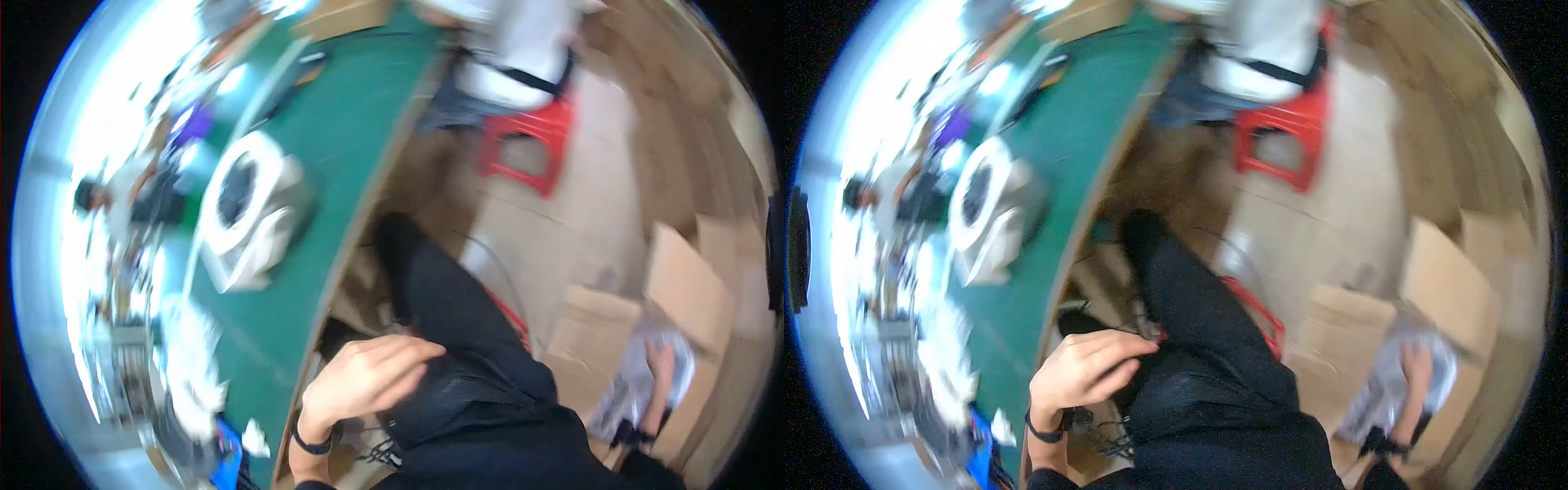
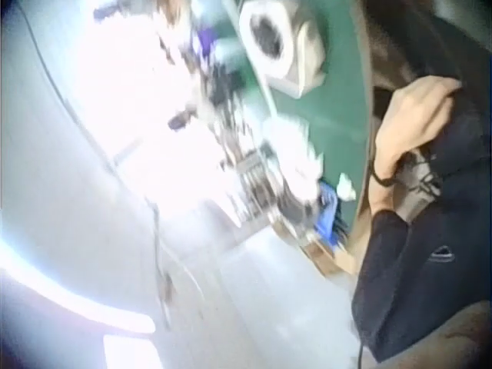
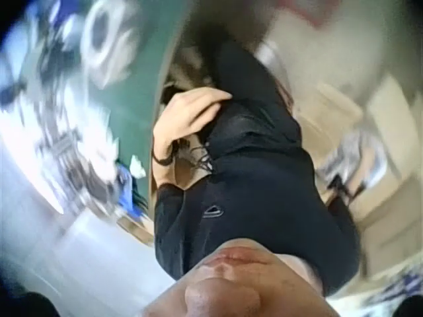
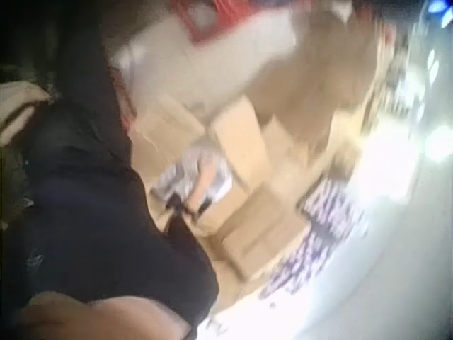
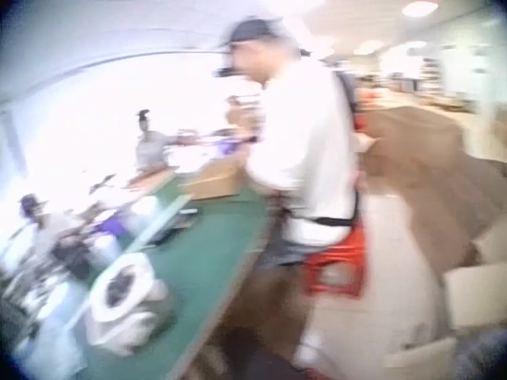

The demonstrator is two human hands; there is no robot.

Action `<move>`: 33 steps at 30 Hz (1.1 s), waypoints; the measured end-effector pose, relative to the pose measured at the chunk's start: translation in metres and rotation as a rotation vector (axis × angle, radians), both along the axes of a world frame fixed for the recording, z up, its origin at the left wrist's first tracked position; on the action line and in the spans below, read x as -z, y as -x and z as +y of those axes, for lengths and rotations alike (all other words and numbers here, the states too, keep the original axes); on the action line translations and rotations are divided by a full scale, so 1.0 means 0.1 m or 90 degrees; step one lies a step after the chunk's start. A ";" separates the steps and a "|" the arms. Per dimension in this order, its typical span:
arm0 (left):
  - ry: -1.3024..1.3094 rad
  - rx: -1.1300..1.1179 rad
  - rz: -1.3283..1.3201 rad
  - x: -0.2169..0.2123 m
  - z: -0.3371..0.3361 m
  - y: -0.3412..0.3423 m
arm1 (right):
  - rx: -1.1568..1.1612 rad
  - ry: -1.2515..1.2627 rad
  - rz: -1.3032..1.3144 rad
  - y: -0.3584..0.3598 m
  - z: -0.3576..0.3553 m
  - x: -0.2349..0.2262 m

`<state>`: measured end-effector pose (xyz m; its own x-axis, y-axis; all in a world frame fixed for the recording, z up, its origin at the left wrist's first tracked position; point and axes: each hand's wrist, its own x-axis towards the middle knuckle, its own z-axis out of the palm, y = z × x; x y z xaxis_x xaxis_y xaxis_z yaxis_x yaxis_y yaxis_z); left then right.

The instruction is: Assembling and testing portable electric fans at a manufacturing workstation.

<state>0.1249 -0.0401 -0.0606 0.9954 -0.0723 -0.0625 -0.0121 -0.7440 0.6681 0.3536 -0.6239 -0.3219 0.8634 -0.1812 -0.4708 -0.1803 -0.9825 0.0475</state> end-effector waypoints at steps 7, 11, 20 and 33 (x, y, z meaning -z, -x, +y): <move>-0.223 -0.363 -0.224 -0.95 0.63 0.85 | -0.315 -0.318 -0.183 -0.51 2.36 -1.98; -0.269 -0.623 -0.181 -1.00 1.49 0.73 | -0.613 -0.839 0.106 -0.39 4.55 -2.39; -0.021 -0.802 -0.250 -0.10 2.17 0.56 | -0.659 -0.956 0.389 0.24 7.19 -2.66; -0.305 -0.477 -0.523 -0.40 1.69 1.00 | -0.938 -1.161 0.026 0.55 6.68 -2.72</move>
<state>0.0249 0.1285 -0.0207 0.5354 0.3966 0.7457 0.2363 -0.9180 0.3186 0.2988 0.0438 -0.0499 -0.0364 0.7876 0.6151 0.3997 0.5756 -0.7134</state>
